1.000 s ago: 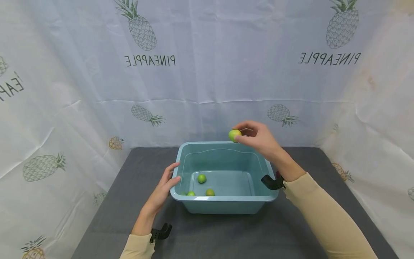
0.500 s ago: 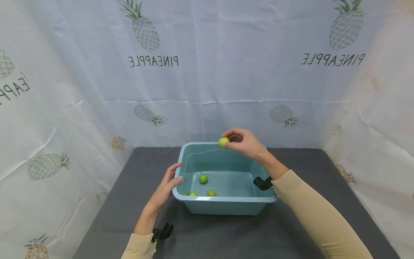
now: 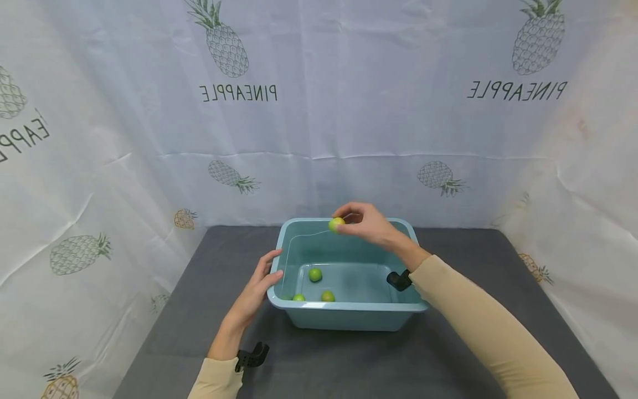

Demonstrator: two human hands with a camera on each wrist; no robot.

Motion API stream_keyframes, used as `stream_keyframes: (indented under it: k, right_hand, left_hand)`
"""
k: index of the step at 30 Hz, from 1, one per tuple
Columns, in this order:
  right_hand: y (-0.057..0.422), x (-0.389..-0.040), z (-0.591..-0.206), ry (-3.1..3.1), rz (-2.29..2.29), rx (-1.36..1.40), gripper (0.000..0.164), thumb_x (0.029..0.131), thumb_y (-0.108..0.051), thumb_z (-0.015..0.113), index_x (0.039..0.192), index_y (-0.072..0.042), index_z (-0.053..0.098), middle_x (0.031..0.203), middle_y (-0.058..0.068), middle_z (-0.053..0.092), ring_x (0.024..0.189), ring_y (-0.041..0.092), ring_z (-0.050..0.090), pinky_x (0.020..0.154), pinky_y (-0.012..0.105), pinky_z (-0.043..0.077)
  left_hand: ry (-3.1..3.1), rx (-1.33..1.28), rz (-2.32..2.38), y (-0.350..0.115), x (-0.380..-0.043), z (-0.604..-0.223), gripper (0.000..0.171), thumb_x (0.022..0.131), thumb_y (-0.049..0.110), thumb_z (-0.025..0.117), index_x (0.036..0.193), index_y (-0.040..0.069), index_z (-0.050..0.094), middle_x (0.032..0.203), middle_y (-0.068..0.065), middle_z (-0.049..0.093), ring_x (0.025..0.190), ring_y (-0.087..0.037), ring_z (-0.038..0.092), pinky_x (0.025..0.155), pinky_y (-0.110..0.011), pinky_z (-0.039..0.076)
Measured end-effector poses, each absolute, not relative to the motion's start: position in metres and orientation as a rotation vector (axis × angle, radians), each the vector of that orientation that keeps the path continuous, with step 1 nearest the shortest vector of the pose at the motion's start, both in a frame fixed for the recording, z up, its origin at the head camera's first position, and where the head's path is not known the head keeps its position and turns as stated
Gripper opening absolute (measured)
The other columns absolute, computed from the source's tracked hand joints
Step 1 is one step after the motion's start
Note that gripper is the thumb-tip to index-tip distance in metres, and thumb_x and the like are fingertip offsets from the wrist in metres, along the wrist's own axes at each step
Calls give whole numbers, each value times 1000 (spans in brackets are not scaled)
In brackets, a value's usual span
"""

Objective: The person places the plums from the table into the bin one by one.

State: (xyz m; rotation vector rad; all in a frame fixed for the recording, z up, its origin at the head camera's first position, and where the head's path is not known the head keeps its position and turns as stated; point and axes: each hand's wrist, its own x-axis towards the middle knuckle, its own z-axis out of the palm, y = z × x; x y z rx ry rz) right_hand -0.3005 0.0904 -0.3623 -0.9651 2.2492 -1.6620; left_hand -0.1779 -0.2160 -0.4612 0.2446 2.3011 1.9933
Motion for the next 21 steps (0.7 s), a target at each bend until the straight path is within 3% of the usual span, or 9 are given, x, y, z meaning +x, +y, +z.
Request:
stream_keyframes:
  k: [8,16,21]
  right_hand:
    - [87,-303,-372,2187,-1636,-960,29,93,-8,73,120,0,66,120,16,63,106,29,66,90,42,52]
    - [85,-307,-380,2165,-1585,-926,32,93,-11,74,122,0,65,120,16,61,108,29,66,95,54,49]
    - [82,-312,-385,2189,-1541,-922,31,92,-12,75,120,-3,67,118,13,63,106,28,66,94,51,49]
  left_hand:
    - [2290,215,1972,-218,-177,-457,55,106,35,53,155,29,29,150,-21,37,129,-47,46,90,-46,48]
    - [2297,221,1970,-219,-177,-457,55,106,34,53,156,29,30,149,-22,38,130,-47,46,92,-51,48]
    - [2293,225,1979,-219,-177,-457,55,106,34,53,156,28,30,149,-22,38,130,-46,46,93,-52,47]
